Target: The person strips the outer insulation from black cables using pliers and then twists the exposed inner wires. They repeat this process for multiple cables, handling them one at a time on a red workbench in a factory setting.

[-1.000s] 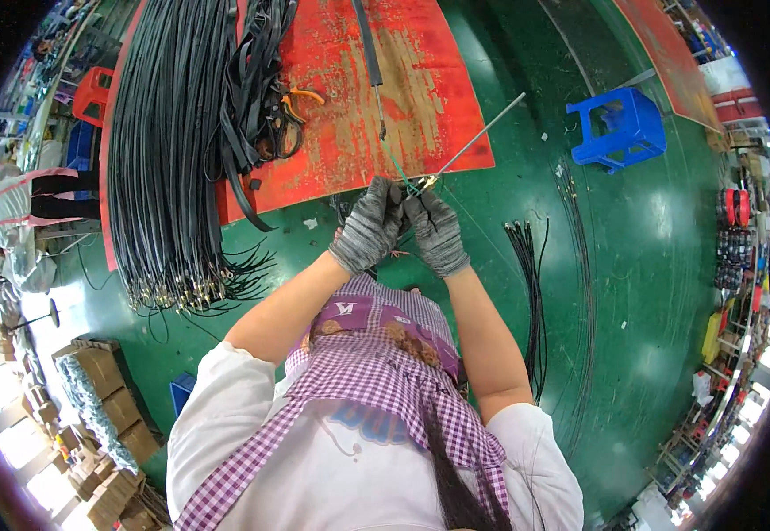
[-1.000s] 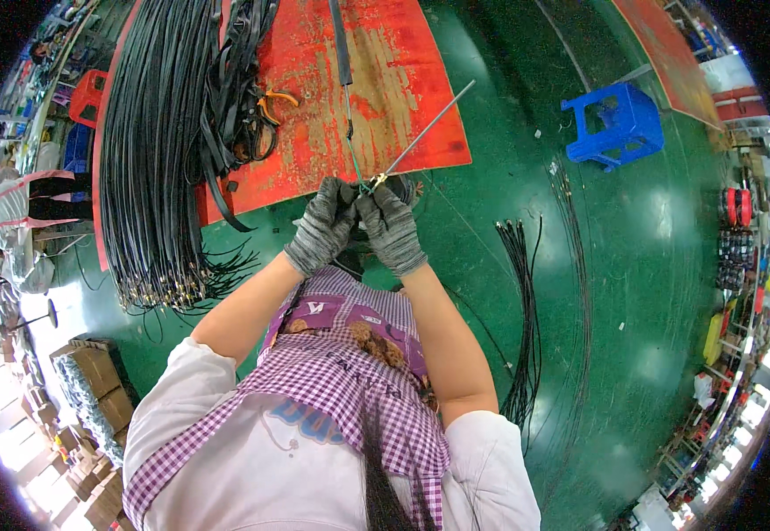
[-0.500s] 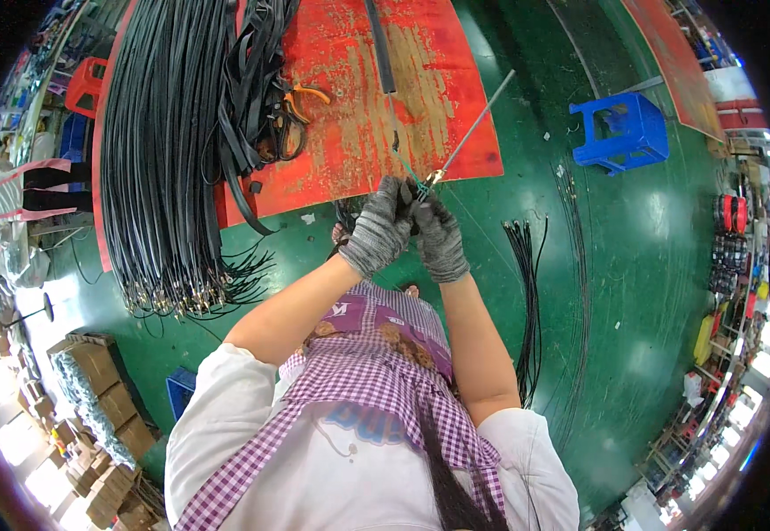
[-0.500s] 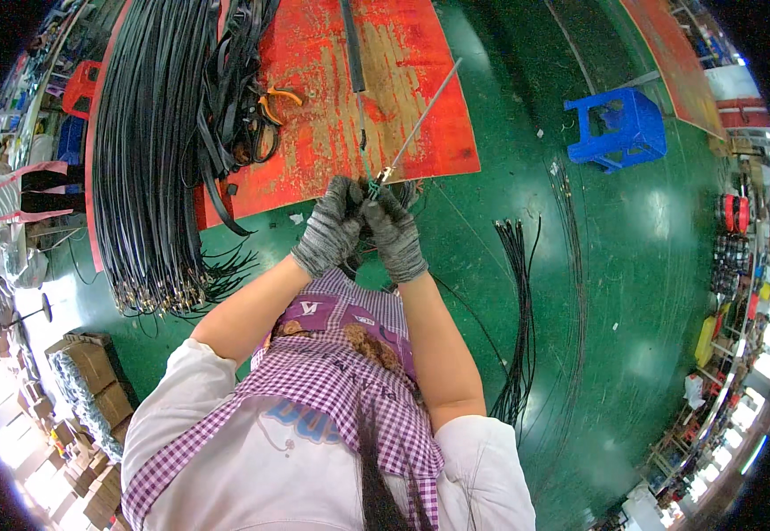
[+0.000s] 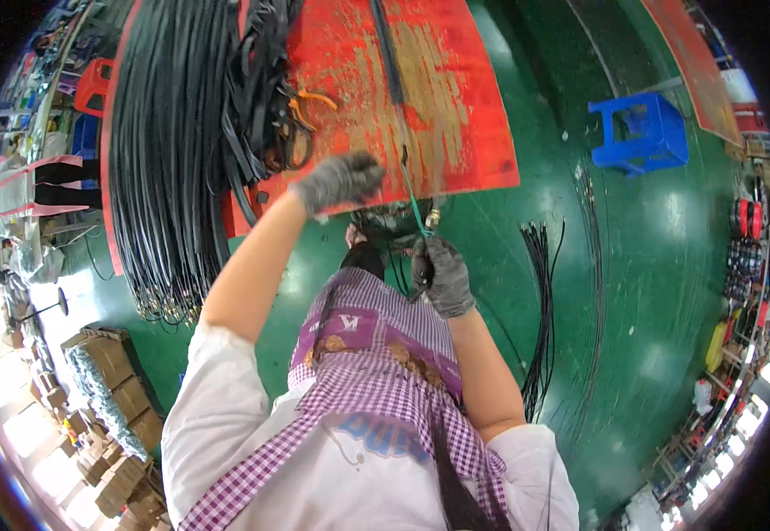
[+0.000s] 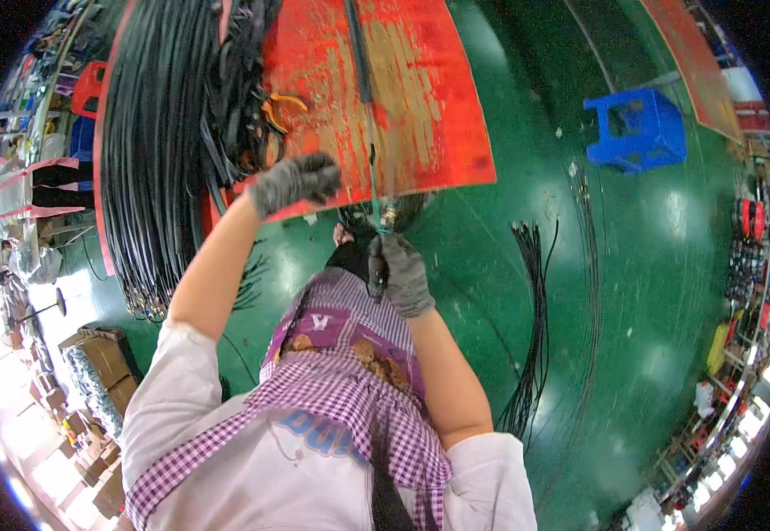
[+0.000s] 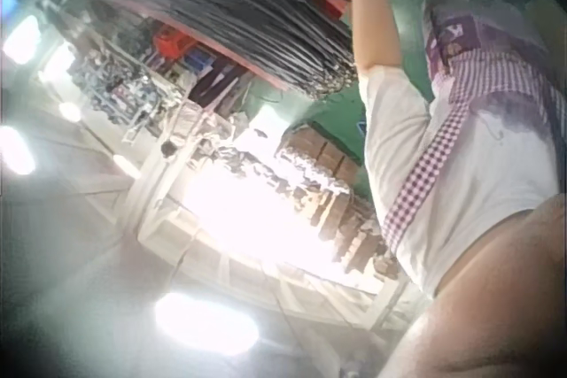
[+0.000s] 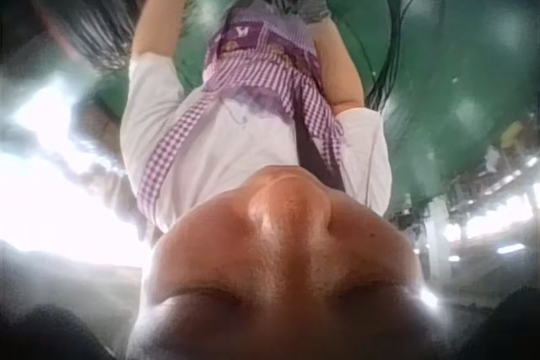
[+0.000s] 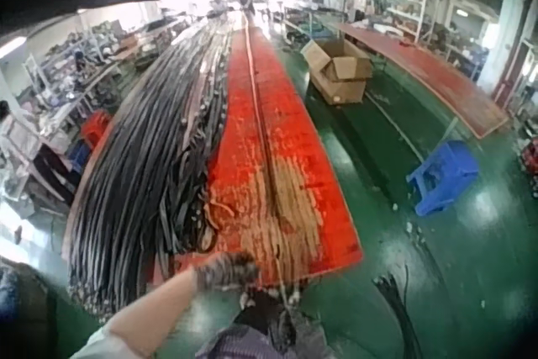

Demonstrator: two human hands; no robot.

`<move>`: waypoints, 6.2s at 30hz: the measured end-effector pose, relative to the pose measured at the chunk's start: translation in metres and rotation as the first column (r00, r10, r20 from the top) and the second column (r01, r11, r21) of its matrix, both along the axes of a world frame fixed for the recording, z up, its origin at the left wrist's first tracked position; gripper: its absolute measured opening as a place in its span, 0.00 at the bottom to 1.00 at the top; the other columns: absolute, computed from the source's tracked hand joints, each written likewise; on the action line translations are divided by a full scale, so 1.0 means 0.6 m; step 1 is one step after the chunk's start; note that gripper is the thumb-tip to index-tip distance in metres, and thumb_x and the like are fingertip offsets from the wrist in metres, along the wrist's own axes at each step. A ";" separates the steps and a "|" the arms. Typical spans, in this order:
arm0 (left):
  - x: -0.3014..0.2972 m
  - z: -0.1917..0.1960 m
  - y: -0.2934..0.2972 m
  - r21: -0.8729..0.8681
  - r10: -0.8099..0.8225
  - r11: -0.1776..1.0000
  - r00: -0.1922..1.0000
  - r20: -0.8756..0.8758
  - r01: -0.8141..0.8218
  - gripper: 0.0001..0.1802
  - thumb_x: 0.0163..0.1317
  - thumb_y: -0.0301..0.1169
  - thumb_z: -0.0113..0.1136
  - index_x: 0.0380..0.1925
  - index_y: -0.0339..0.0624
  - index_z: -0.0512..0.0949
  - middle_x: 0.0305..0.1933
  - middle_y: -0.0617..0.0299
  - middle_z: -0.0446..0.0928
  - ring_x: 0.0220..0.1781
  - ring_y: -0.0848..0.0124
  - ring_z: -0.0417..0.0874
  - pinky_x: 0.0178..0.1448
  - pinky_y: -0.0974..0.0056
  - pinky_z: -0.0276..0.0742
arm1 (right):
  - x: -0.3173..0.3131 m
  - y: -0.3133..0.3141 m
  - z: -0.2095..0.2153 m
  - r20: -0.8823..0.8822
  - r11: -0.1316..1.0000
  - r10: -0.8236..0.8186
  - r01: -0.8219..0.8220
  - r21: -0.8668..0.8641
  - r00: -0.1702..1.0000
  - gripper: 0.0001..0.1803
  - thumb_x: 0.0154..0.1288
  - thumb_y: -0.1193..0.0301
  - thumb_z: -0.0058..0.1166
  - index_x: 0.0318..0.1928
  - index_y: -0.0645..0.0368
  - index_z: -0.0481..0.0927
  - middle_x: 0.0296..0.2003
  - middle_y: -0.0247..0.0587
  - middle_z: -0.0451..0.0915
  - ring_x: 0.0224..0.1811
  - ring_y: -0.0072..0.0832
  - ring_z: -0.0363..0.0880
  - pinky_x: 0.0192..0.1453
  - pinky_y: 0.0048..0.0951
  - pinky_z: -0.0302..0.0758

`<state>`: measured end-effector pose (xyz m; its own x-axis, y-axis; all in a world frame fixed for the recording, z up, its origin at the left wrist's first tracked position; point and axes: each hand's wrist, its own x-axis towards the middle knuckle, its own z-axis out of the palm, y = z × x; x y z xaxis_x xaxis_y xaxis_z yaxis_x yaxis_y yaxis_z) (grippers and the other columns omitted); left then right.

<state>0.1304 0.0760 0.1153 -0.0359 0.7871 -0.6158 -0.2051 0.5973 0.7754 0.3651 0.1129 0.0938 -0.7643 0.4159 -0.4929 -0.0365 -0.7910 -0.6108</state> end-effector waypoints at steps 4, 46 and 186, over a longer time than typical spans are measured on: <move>0.050 -0.011 0.058 0.014 -0.162 0.987 0.987 0.015 0.162 0.20 0.53 0.35 0.55 0.45 0.38 0.69 0.39 0.64 0.74 0.39 0.76 0.74 0.43 0.68 0.70 | 0.001 -0.004 -0.006 0.204 0.997 -0.036 0.020 0.078 0.978 0.15 0.61 0.59 0.40 0.27 0.56 0.71 0.13 0.28 0.66 0.12 0.15 0.61 0.15 0.18 0.56; -0.087 -0.205 0.125 0.120 0.564 0.822 0.765 -0.313 -0.557 0.17 0.55 0.34 0.51 0.42 0.35 0.69 0.32 0.62 0.74 0.29 0.74 0.75 0.32 0.71 0.71 | -0.019 0.034 0.040 0.447 0.918 0.059 -0.224 0.326 0.893 0.19 0.61 0.58 0.37 0.26 0.60 0.71 0.13 0.30 0.65 0.13 0.16 0.59 0.18 0.20 0.56; -0.201 -0.229 0.286 -0.325 0.686 0.668 0.385 0.618 -0.669 0.20 0.45 0.47 0.60 0.17 0.49 0.60 0.12 0.71 0.58 0.10 0.79 0.58 0.12 0.74 0.54 | -0.348 0.188 -0.174 0.694 0.525 -0.045 -0.574 0.629 0.719 0.18 0.60 0.62 0.35 0.29 0.63 0.74 0.25 0.57 0.73 0.32 0.50 0.71 0.37 0.42 0.67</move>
